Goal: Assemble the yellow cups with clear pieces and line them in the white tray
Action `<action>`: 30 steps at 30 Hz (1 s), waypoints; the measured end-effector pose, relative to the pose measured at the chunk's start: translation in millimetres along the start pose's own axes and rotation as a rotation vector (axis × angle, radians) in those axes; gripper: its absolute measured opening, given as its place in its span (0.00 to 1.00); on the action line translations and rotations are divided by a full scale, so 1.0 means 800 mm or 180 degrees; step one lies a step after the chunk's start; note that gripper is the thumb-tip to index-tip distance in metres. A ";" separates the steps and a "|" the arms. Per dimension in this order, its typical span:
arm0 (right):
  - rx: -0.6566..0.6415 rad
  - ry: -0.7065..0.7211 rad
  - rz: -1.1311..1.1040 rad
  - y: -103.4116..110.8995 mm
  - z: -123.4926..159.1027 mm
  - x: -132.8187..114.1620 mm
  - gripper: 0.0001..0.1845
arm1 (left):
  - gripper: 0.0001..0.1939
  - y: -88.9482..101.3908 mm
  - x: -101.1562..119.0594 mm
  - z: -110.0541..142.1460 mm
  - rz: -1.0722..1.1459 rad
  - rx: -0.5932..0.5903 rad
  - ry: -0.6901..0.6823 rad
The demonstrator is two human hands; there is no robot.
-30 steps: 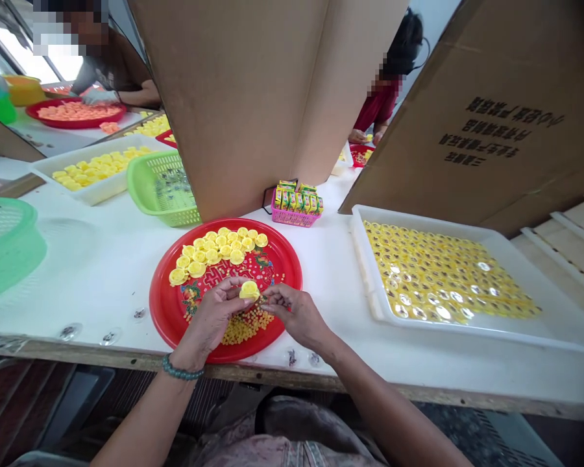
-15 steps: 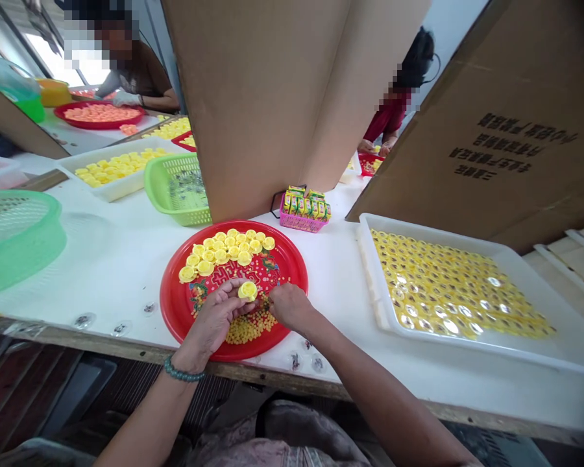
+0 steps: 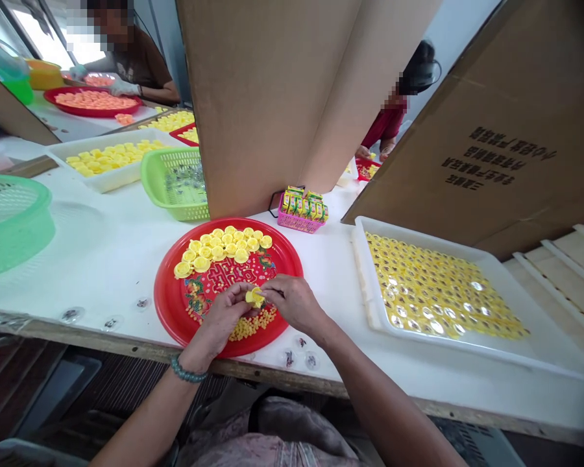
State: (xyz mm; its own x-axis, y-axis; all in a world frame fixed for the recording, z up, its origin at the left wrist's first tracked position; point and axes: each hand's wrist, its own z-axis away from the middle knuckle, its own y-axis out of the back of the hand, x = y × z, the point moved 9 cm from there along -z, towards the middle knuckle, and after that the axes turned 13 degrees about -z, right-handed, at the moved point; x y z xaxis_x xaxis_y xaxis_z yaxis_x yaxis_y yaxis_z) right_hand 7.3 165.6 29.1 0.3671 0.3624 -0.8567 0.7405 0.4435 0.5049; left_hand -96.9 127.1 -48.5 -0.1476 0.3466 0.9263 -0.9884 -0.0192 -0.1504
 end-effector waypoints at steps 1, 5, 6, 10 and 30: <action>0.0080 -0.0103 -0.0171 0.005 0.002 0.004 0.09 | 0.17 -0.003 -0.002 0.001 0.0095 -0.0020 0.0041; 0.0421 -0.0740 -0.1284 0.022 0.019 0.030 0.09 | 0.18 -0.012 -0.013 0.003 0.0503 -0.0085 0.0223; 0.0431 -0.0877 -0.1549 0.021 0.024 0.034 0.09 | 0.17 -0.014 -0.014 0.004 0.0556 -0.0092 0.0247; 0.0507 -0.1077 -0.2156 0.018 0.039 0.043 0.11 | 0.17 -0.027 -0.011 0.007 0.0494 -0.0147 0.0247; 0.0806 -0.0923 -0.2593 0.024 0.081 0.054 0.13 | 0.18 -0.029 -0.003 -0.002 -0.0049 0.0105 -0.0059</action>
State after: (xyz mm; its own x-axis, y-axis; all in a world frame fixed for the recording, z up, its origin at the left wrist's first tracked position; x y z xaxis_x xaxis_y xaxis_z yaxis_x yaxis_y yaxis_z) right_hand 73.9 136.5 -5.4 -0.2235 -0.2215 -0.9492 0.9226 0.2662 -0.2793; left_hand -73.2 128.4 -47.8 -0.1326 0.3297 0.9347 -0.9912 -0.0451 -0.1248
